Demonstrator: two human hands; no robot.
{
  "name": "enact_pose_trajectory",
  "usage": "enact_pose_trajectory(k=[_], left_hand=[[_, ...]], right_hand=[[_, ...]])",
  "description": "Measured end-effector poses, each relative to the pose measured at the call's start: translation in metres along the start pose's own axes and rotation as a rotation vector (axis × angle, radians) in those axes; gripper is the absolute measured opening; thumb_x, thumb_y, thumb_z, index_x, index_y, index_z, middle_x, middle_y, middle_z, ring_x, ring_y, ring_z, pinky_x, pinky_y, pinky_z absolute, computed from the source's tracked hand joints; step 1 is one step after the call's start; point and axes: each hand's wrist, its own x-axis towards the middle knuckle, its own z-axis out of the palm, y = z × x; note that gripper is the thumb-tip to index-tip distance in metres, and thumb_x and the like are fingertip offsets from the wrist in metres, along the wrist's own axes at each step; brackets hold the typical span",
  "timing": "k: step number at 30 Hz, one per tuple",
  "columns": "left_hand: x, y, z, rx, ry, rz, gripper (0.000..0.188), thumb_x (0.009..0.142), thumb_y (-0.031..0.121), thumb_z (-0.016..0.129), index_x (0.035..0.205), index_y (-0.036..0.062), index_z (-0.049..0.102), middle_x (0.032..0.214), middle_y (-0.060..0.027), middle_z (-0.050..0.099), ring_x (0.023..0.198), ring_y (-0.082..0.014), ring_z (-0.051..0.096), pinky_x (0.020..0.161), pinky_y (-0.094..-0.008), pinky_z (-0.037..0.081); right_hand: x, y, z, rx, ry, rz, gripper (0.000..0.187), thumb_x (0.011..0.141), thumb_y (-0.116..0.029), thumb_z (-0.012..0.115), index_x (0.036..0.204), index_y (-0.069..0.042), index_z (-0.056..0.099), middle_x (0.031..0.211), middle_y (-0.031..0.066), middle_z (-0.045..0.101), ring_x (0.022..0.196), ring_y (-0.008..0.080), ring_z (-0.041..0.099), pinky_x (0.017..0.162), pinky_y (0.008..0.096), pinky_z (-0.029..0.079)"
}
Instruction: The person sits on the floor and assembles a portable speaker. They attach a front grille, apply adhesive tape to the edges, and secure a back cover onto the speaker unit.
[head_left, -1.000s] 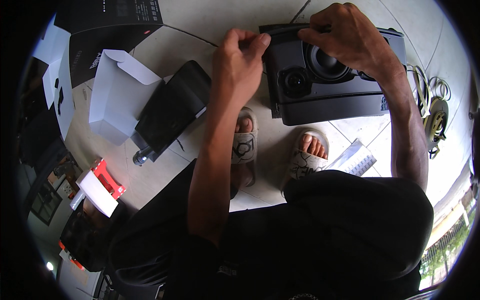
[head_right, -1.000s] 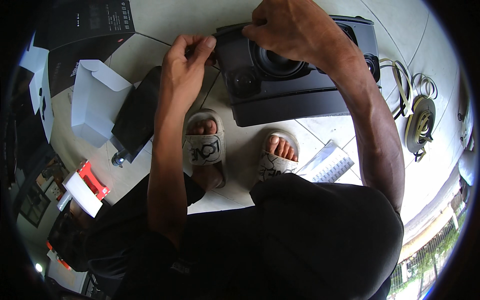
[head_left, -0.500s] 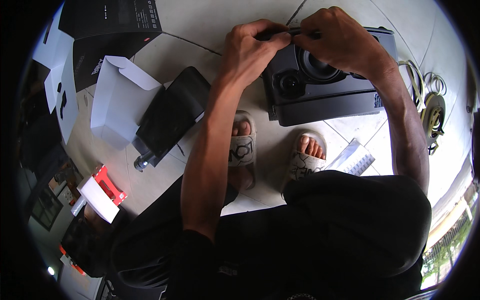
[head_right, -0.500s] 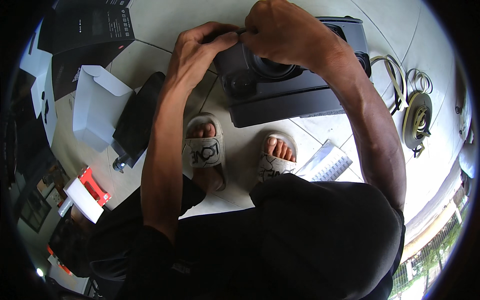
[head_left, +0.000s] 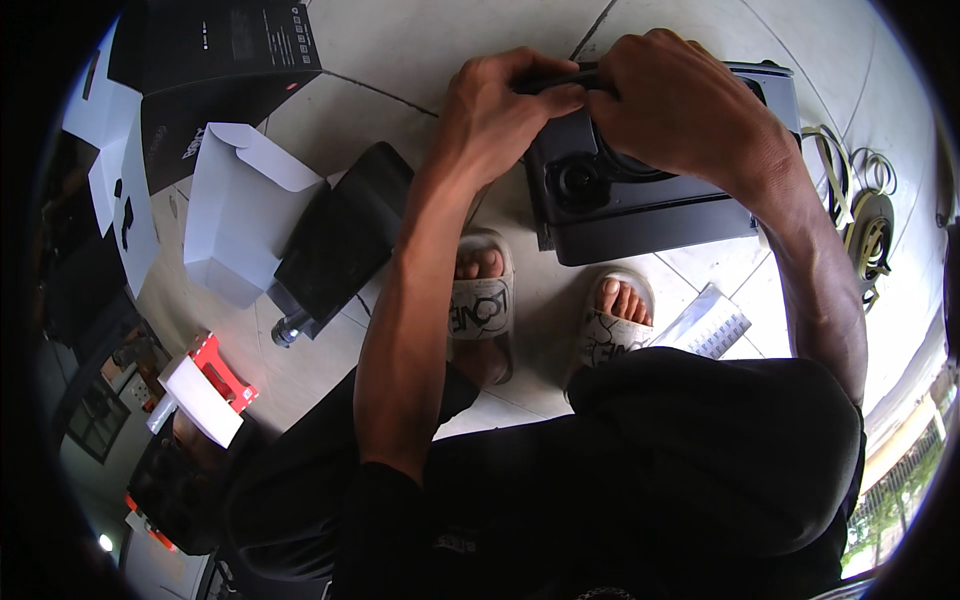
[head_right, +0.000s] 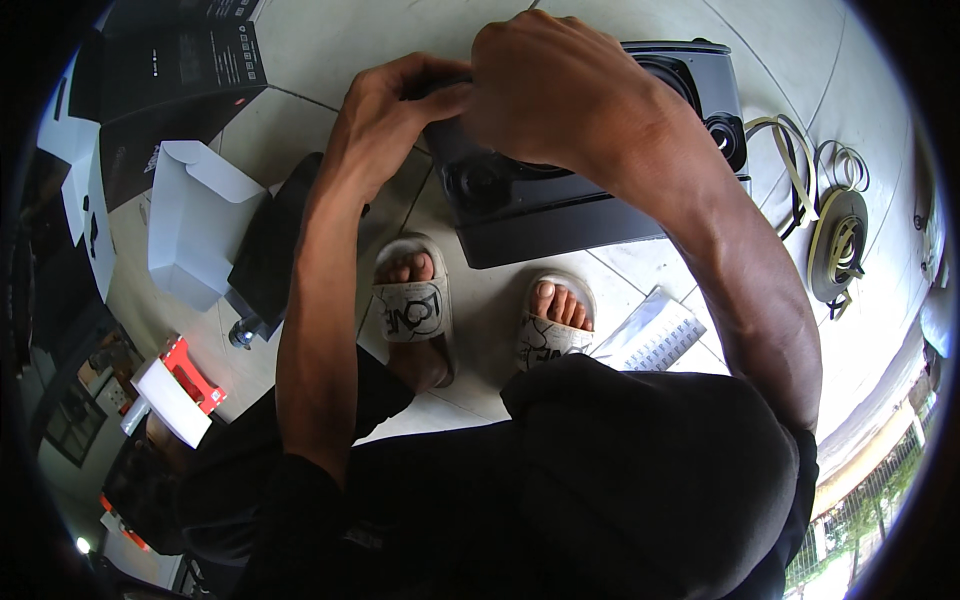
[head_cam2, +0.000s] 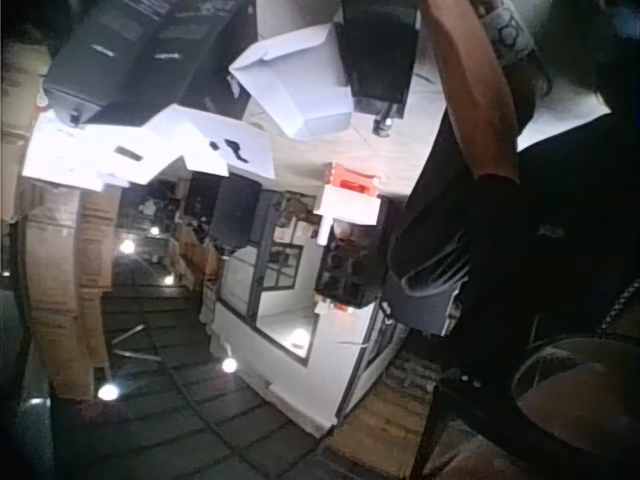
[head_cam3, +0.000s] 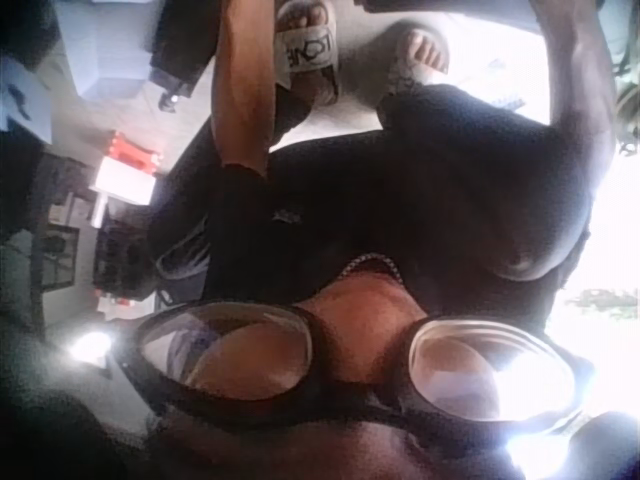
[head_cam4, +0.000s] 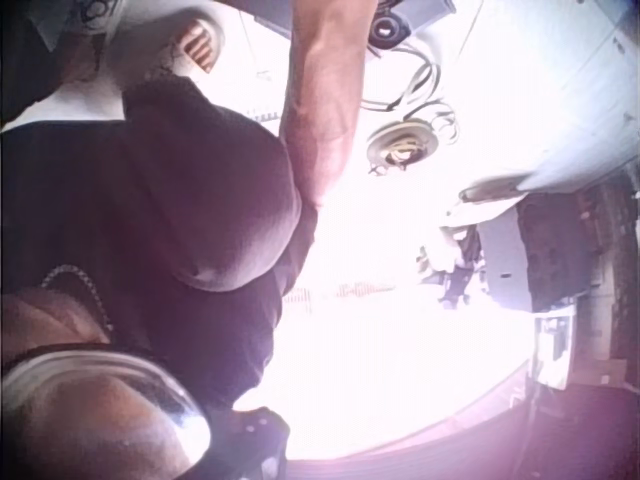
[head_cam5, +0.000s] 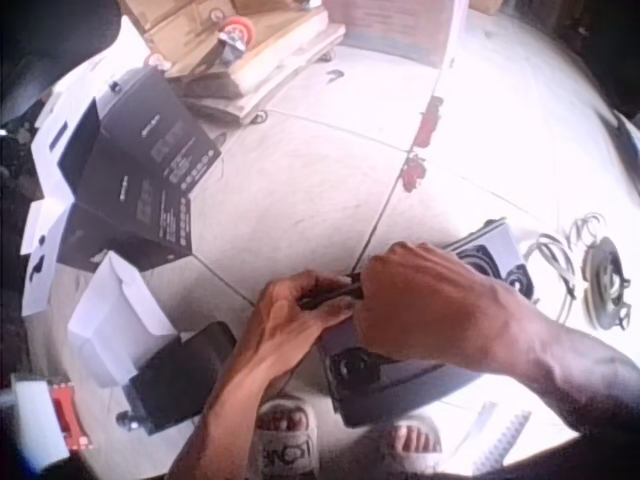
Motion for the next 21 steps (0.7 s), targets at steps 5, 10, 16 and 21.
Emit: enact_pose_trajectory(k=[5,10,16,21], left_hand=[[0.004,0.003,-0.001,0.030,-0.022,-0.034,0.031,0.077,0.019,0.075,0.103,0.0023,0.073,0.095,-0.0144,0.073,0.088,-0.0193,0.069,0.083,-0.0308,0.051],[0.007,0.011,0.000,0.081,0.000,-0.057,0.027,0.077,0.016,0.072,0.099,0.0013,0.074,0.089,-0.0150,0.073,0.085,-0.0206,0.069,0.080,-0.0312,0.052],[0.005,0.013,0.001,0.118,0.036,-0.028,0.022,0.076,0.014,0.070,0.094,0.0008,0.074,0.082,-0.0158,0.073,0.077,-0.0223,0.070,0.077,-0.0321,0.053],[0.005,0.013,0.011,0.205,0.133,0.035,0.021,0.073,0.013,0.071,0.089,0.0000,0.073,0.081,-0.0183,0.072,0.075,-0.0270,0.071,0.076,-0.0332,0.054]], right_hand=[[0.008,0.019,0.018,0.010,0.234,-0.257,0.025,0.085,-0.011,0.053,0.072,0.006,0.067,0.057,0.0211,0.059,0.055,0.0301,0.065,0.065,0.0406,0.053],[0.011,0.026,0.030,0.013,0.324,-0.323,0.024,0.086,-0.011,0.058,0.073,0.006,0.068,0.060,0.0214,0.061,0.061,0.0315,0.066,0.066,0.0398,0.054],[0.005,0.024,0.027,0.090,0.265,-0.241,0.022,0.087,-0.011,0.060,0.076,0.005,0.070,0.063,0.0210,0.063,0.064,0.0304,0.067,0.064,0.0388,0.055],[0.011,0.040,0.033,0.171,0.325,-0.486,0.021,0.090,-0.010,0.060,0.078,0.004,0.069,0.062,0.0190,0.063,0.053,0.0250,0.062,0.060,0.0376,0.050]])
